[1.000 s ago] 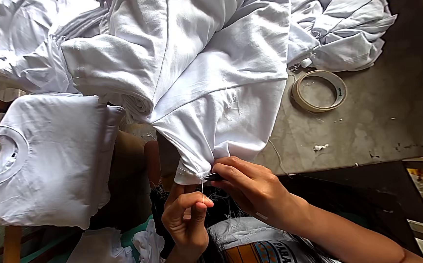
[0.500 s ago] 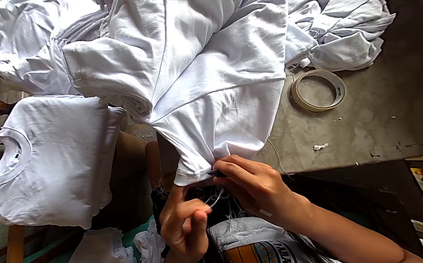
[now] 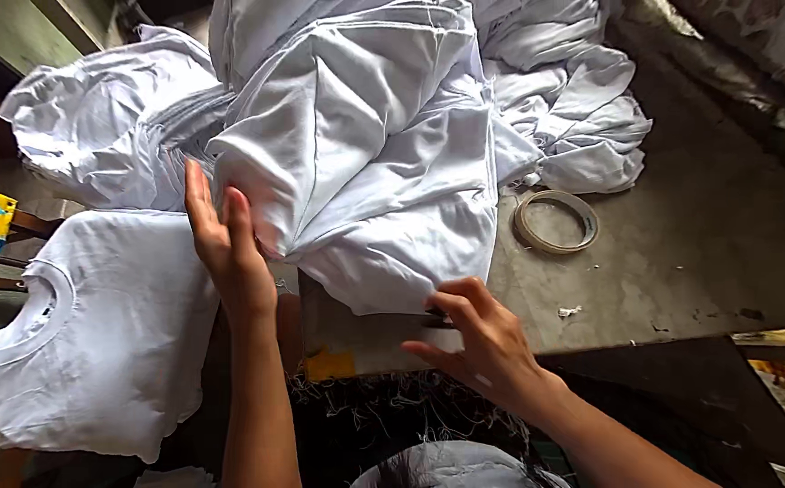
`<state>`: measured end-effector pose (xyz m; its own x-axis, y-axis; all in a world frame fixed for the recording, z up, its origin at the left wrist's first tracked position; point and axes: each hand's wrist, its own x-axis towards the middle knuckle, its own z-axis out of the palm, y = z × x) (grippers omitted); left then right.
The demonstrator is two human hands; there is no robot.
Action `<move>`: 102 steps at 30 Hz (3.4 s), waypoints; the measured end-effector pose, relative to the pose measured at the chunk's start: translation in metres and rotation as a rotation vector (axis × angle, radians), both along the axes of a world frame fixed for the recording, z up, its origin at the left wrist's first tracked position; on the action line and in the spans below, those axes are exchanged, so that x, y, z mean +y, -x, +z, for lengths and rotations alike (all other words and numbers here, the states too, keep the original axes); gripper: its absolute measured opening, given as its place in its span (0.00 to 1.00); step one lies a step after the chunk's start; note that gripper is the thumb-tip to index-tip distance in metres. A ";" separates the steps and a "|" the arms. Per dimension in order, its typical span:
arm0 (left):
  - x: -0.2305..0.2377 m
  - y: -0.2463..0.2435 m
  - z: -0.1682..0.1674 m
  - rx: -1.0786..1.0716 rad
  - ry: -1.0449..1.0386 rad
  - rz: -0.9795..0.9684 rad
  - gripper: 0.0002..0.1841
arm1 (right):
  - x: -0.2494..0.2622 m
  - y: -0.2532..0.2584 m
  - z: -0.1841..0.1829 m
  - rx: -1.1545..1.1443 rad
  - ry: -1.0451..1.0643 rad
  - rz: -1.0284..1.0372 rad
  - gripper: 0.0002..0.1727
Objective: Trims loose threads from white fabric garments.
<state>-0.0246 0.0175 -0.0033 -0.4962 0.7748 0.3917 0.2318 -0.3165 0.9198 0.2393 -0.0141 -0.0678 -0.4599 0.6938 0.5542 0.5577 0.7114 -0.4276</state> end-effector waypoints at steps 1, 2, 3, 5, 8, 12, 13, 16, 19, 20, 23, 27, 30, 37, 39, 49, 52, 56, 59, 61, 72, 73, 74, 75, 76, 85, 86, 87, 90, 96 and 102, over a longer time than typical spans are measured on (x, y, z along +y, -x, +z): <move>-0.014 -0.010 -0.007 0.116 -0.037 0.012 0.29 | 0.007 0.002 -0.009 -0.076 -0.036 -0.025 0.22; -0.031 -0.020 -0.016 0.233 -0.098 0.026 0.23 | 0.012 0.003 -0.017 -0.089 -0.087 -0.039 0.14; -0.046 -0.031 -0.026 0.337 -0.152 0.048 0.15 | 0.016 0.001 -0.021 -0.045 -0.151 -0.032 0.08; -0.069 -0.053 -0.044 0.486 -0.244 0.040 0.08 | 0.015 -0.011 -0.007 0.107 -0.196 0.062 0.06; -0.082 -0.089 -0.046 0.649 -0.354 -0.041 0.11 | -0.007 -0.022 0.037 0.192 -0.230 0.240 0.08; -0.061 -0.070 -0.040 0.563 -0.266 0.247 0.11 | -0.009 -0.017 0.064 0.162 -0.306 0.410 0.10; -0.053 -0.060 -0.041 0.505 -0.245 0.280 0.09 | -0.007 -0.016 0.067 0.183 -0.319 0.373 0.11; -0.053 -0.063 -0.040 0.076 -0.274 -0.008 0.05 | 0.020 -0.007 0.062 0.208 -0.330 0.077 0.09; -0.064 -0.073 -0.037 -0.652 -0.148 -0.317 0.11 | 0.065 0.017 0.038 -0.019 -0.127 -0.153 0.06; -0.065 -0.072 -0.041 -0.762 -0.118 -0.336 0.11 | 0.071 0.022 0.034 -0.106 0.008 -0.150 0.06; -0.071 -0.065 -0.050 -0.673 -0.176 -0.444 0.20 | 0.055 0.025 0.040 -0.081 0.069 -0.161 0.14; -0.073 -0.069 -0.048 -0.475 -0.276 -0.233 0.07 | 0.009 0.027 0.044 0.120 0.169 0.018 0.18; -0.086 -0.068 -0.040 -0.391 -0.274 -0.187 0.05 | -0.020 0.038 0.034 0.198 0.213 0.168 0.14; -0.103 -0.079 -0.039 -0.249 -0.249 -0.205 0.05 | -0.030 0.064 0.031 0.269 0.158 0.219 0.10; -0.103 -0.081 -0.040 -0.232 -0.246 -0.197 0.04 | -0.026 0.066 0.034 0.279 0.136 0.213 0.09; -0.086 -0.073 -0.059 -0.276 -0.311 -0.112 0.09 | -0.029 0.048 0.026 0.273 0.160 0.181 0.11; -0.097 -0.073 -0.050 -0.239 -0.300 -0.196 0.07 | -0.037 0.045 0.024 0.247 0.207 0.211 0.10; -0.110 -0.075 -0.049 -0.095 -0.294 -0.261 0.07 | -0.037 0.049 0.029 0.243 0.217 0.256 0.10; -0.112 -0.074 -0.052 -0.117 -0.308 -0.287 0.09 | -0.034 0.052 0.033 0.232 0.222 0.233 0.11; -0.112 -0.072 -0.053 -0.223 -0.305 -0.314 0.19 | -0.030 0.052 0.035 0.275 0.229 0.193 0.11; -0.140 -0.066 -0.050 0.260 0.021 -0.113 0.13 | 0.005 0.035 0.045 0.221 0.222 0.221 0.17; -0.146 -0.066 -0.051 0.226 0.019 -0.181 0.13 | 0.000 0.026 0.044 0.201 0.198 0.211 0.18; -0.148 -0.068 -0.055 0.131 0.019 -0.267 0.13 | -0.005 0.020 0.042 0.172 0.172 0.200 0.18; -0.147 -0.074 -0.060 -0.031 0.016 -0.366 0.13 | -0.009 0.016 0.039 0.141 0.149 0.192 0.18; -0.144 -0.080 -0.067 -0.222 0.003 -0.465 0.12 | -0.010 0.015 0.037 0.109 0.130 0.185 0.17; -0.124 -0.102 -0.071 -0.271 -0.191 -0.336 0.11 | -0.021 0.022 0.024 -0.005 0.077 0.111 0.16; -0.124 -0.102 -0.071 -0.236 -0.184 -0.328 0.11 | -0.021 0.023 0.024 -0.011 0.072 0.107 0.16; -0.125 -0.101 -0.071 -0.213 -0.176 -0.321 0.10 | -0.020 0.024 0.024 -0.021 0.067 0.104 0.16; -0.125 -0.101 -0.073 -0.175 -0.173 -0.311 0.10 | -0.021 0.028 0.022 -0.037 0.049 0.098 0.15; -0.126 -0.099 -0.074 -0.141 -0.189 -0.336 0.10 | -0.016 0.019 0.022 0.020 0.080 0.186 0.14; -0.122 -0.100 -0.079 -0.143 -0.221 -0.371 0.09 | -0.014 0.023 0.020 0.054 0.086 0.160 0.14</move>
<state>0.0756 -0.1040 -0.0822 -0.2620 0.8157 0.5157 -0.0584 -0.5468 0.8352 0.2166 -0.0278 -0.0475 -0.5397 0.6602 0.5224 0.4151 0.7485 -0.5171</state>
